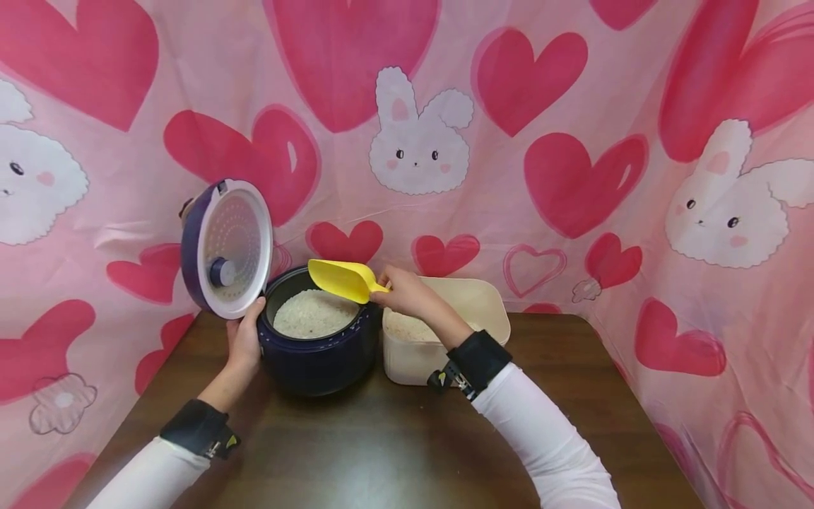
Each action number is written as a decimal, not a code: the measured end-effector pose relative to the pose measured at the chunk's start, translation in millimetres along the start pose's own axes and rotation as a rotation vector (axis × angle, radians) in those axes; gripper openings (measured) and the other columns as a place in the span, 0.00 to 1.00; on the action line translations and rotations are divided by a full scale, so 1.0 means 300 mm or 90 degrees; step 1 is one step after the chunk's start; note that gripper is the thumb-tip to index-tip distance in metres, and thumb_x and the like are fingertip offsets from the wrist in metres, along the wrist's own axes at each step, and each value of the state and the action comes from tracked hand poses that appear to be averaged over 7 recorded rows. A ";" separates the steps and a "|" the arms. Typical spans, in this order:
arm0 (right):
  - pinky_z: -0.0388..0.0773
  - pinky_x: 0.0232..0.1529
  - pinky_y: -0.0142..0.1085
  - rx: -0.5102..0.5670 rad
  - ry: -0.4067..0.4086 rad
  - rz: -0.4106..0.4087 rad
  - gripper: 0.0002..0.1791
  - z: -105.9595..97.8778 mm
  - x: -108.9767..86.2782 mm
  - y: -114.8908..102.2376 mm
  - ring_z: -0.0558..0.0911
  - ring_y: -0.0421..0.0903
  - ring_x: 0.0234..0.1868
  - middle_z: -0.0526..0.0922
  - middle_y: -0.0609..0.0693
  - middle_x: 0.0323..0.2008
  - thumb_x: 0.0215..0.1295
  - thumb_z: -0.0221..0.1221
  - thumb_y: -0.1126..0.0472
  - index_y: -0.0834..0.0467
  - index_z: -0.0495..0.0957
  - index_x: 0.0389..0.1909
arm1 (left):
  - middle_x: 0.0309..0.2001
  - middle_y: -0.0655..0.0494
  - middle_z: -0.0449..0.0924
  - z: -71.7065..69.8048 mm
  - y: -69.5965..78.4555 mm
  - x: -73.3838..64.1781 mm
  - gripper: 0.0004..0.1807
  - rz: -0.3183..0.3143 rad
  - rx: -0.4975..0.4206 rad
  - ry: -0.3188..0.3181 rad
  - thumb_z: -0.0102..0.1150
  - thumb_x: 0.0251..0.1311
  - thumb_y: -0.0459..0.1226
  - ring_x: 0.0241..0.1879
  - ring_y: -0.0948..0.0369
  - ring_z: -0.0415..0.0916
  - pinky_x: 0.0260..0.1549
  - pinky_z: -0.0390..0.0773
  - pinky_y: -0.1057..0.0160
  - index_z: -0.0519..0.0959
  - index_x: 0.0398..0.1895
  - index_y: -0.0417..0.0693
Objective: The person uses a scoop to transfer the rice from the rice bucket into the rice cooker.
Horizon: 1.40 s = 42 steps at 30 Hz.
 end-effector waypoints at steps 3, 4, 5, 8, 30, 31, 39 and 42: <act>0.85 0.41 0.42 0.065 -0.008 0.018 0.15 -0.007 -0.029 0.030 0.82 0.54 0.36 0.86 0.57 0.40 0.71 0.65 0.52 0.58 0.76 0.45 | 0.58 0.62 0.76 0.005 0.000 -0.004 0.25 -0.003 0.003 -0.004 0.56 0.74 0.46 0.59 0.63 0.68 0.72 0.60 0.58 0.71 0.68 0.45; 0.85 0.42 0.43 0.083 -0.010 0.021 0.15 -0.011 -0.042 0.040 0.83 0.55 0.38 0.86 0.58 0.42 0.72 0.65 0.51 0.58 0.76 0.47 | 0.59 0.61 0.76 0.008 0.001 -0.006 0.25 -0.003 0.004 -0.004 0.56 0.74 0.46 0.59 0.63 0.68 0.73 0.60 0.58 0.71 0.68 0.45; 0.85 0.43 0.43 0.096 -0.010 0.022 0.16 -0.017 -0.057 0.050 0.83 0.55 0.38 0.86 0.58 0.43 0.73 0.64 0.51 0.59 0.76 0.47 | 0.59 0.61 0.76 0.010 0.002 -0.008 0.25 -0.002 0.005 -0.004 0.56 0.74 0.46 0.59 0.63 0.68 0.73 0.60 0.58 0.71 0.68 0.45; 0.83 0.37 0.37 0.117 -0.013 0.026 0.17 -0.036 -0.106 0.082 0.80 0.51 0.34 0.87 0.56 0.42 0.74 0.62 0.49 0.59 0.76 0.49 | 0.59 0.62 0.76 0.012 0.003 -0.013 0.25 0.004 0.000 -0.005 0.56 0.74 0.47 0.60 0.63 0.68 0.72 0.60 0.59 0.71 0.68 0.46; 0.80 0.45 0.33 0.151 -0.007 -0.044 0.11 0.053 -0.622 0.281 0.81 0.43 0.45 0.83 0.51 0.45 0.71 0.64 0.65 0.59 0.79 0.51 | 0.41 0.78 0.80 -0.022 -0.006 -0.008 0.17 0.015 -0.013 0.021 0.58 0.72 0.45 0.50 0.68 0.72 0.64 0.65 0.66 0.77 0.58 0.48; 0.80 0.45 0.33 0.145 -0.008 -0.043 0.11 0.075 -0.644 0.292 0.81 0.42 0.45 0.83 0.50 0.45 0.70 0.64 0.65 0.58 0.79 0.51 | 0.41 0.78 0.80 -0.026 -0.006 -0.010 0.17 0.015 -0.010 0.023 0.58 0.72 0.45 0.50 0.68 0.72 0.64 0.65 0.65 0.77 0.58 0.47; 0.78 0.38 0.33 0.053 0.040 -0.035 0.12 0.199 -0.764 0.398 0.77 0.34 0.39 0.82 0.42 0.40 0.66 0.67 0.67 0.53 0.78 0.46 | 0.40 0.79 0.80 -0.007 0.000 -0.010 0.16 0.013 -0.015 0.014 0.59 0.72 0.46 0.49 0.69 0.72 0.61 0.66 0.70 0.78 0.56 0.49; 0.78 0.37 0.33 0.019 0.061 -0.030 0.13 0.226 -0.792 0.429 0.76 0.34 0.38 0.81 0.41 0.39 0.64 0.68 0.68 0.52 0.78 0.45 | 0.40 0.78 0.80 0.000 0.003 -0.013 0.17 0.013 -0.021 0.015 0.59 0.72 0.46 0.49 0.70 0.73 0.60 0.67 0.70 0.78 0.56 0.48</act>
Point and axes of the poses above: each hand's wrist, its own x-axis towards the middle knuckle, its own z-axis out of the palm, y = z × x, the point moved 5 cm from there along x, towards the middle knuckle
